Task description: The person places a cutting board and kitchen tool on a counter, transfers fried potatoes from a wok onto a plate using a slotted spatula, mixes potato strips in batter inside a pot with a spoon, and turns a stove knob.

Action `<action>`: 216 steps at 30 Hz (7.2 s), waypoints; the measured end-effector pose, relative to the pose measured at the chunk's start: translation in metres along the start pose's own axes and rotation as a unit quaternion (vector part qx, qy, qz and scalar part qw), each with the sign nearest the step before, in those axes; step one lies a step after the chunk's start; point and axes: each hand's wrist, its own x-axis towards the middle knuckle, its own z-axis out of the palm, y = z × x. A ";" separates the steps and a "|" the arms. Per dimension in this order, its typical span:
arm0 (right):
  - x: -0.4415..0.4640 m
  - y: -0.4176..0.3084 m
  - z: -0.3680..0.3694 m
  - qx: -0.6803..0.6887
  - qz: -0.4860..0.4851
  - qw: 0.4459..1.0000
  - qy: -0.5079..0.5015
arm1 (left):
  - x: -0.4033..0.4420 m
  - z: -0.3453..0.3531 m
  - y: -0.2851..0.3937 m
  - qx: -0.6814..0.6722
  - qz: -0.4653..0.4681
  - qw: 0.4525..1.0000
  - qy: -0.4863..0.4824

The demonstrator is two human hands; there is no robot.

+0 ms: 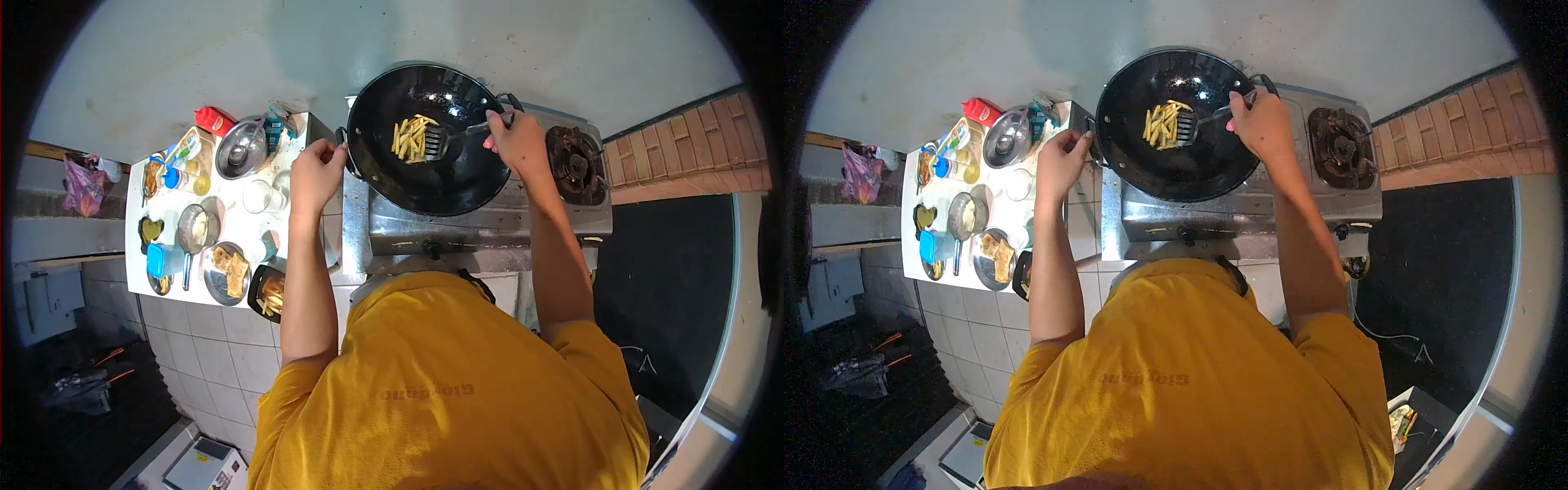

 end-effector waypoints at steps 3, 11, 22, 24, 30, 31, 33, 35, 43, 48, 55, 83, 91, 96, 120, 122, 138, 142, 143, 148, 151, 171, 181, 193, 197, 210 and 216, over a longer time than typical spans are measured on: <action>0.006 0.006 0.000 0.013 0.021 0.999 -0.046 | -0.003 -0.001 0.002 0.001 -0.003 1.000 -0.006; 0.009 -0.023 -0.007 0.000 -0.047 0.998 -0.050 | -0.005 -0.005 0.005 0.006 -0.007 1.000 -0.013; -0.012 -0.056 0.006 -0.051 -0.261 0.964 -0.024 | -0.016 -0.008 0.004 0.001 -0.017 1.000 -0.022; -0.017 -0.057 0.008 -0.049 -0.303 0.951 -0.033 | -0.019 -0.008 0.002 -0.007 -0.022 0.999 -0.023; -0.032 -0.062 0.010 -0.033 -0.296 0.954 -0.042 | -0.025 -0.007 0.005 -0.003 -0.013 1.000 -0.004; -0.035 -0.063 0.008 -0.032 -0.296 0.954 -0.042 | -0.025 -0.006 0.004 -0.002 -0.007 1.000 0.000; -0.040 -0.064 0.007 -0.015 -0.306 0.950 -0.051 | -0.024 -0.006 0.002 -0.002 -0.002 1.000 0.005; -0.041 -0.063 0.007 -0.018 -0.313 0.948 -0.050 | -0.023 -0.005 0.002 0.000 0.005 1.000 0.004; -0.035 -0.052 -0.002 -0.002 -0.310 0.948 -0.070 | -0.021 -0.003 0.003 0.009 0.008 1.000 0.017; -0.008 -0.030 -0.010 -0.016 -0.236 0.969 -0.072 | -0.021 -0.004 0.003 0.020 0.007 1.000 0.005; -0.003 -0.037 -0.011 -0.022 -0.297 0.952 -0.074 | -0.021 -0.002 0.002 0.008 0.016 1.000 0.023; 0.063 0.030 0.005 0.245 0.086 0.906 -0.334 | -0.022 -0.004 -0.002 -0.037 -0.001 0.999 0.006; 0.046 0.018 0.003 0.202 0.051 0.946 -0.250 | -0.022 -0.007 -0.001 -0.035 -0.006 0.999 -0.011; 0.041 0.021 -0.002 0.261 0.062 0.929 -0.253 | -0.023 -0.006 -0.007 -0.055 -0.019 0.998 -0.024; -0.034 0.025 -0.109 0.261 0.135 0.954 -0.052 | -0.116 0.047 -0.045 0.020 -0.075 0.946 -0.315; -0.043 0.018 -0.106 0.264 0.121 0.956 -0.048 | -0.136 0.070 -0.032 0.052 -0.069 0.932 -0.353; -0.027 0.085 -0.108 0.382 0.067 0.917 -0.089 | -0.198 0.186 -0.027 0.215 -0.074 0.960 -0.161; -0.025 0.087 -0.109 0.393 0.076 0.913 -0.082 | -0.199 0.187 -0.023 0.213 -0.093 0.960 -0.154; -0.024 0.089 -0.109 0.395 0.076 0.912 -0.079 | -0.200 0.187 -0.023 0.214 -0.100 0.960 -0.150; -0.026 0.089 -0.110 0.399 0.080 0.911 -0.069 | -0.201 0.189 -0.028 0.217 -0.088 0.961 -0.144; -0.027 0.088 -0.111 0.404 0.090 0.908 -0.066 | -0.201 0.188 -0.024 0.212 -0.087 0.963 -0.139; -0.028 0.095 -0.111 0.394 0.084 0.912 -0.075 | -0.200 0.193 -0.031 0.213 -0.085 0.965 -0.129; -0.021 0.083 -0.114 0.421 0.096 0.897 -0.094 | -0.200 0.184 -0.018 0.199 -0.120 0.963 -0.137; 0.009 0.117 -0.059 0.417 0.059 0.899 -0.120 | -0.217 0.164 -0.068 0.132 -0.014 0.985 -0.114; -0.032 0.094 -0.061 0.329 0.016 0.941 -0.076 | -0.225 0.156 -0.078 0.099 0.018 0.987 -0.122; -0.089 0.055 -0.080 0.321 0.029 0.944 0.069 | -0.217 0.200 -0.078 0.131 0.065 0.988 -0.054; -0.078 0.059 -0.080 0.286 0.039 0.957 0.032 | -0.218 0.201 -0.063 0.248 0.135 0.958 -0.056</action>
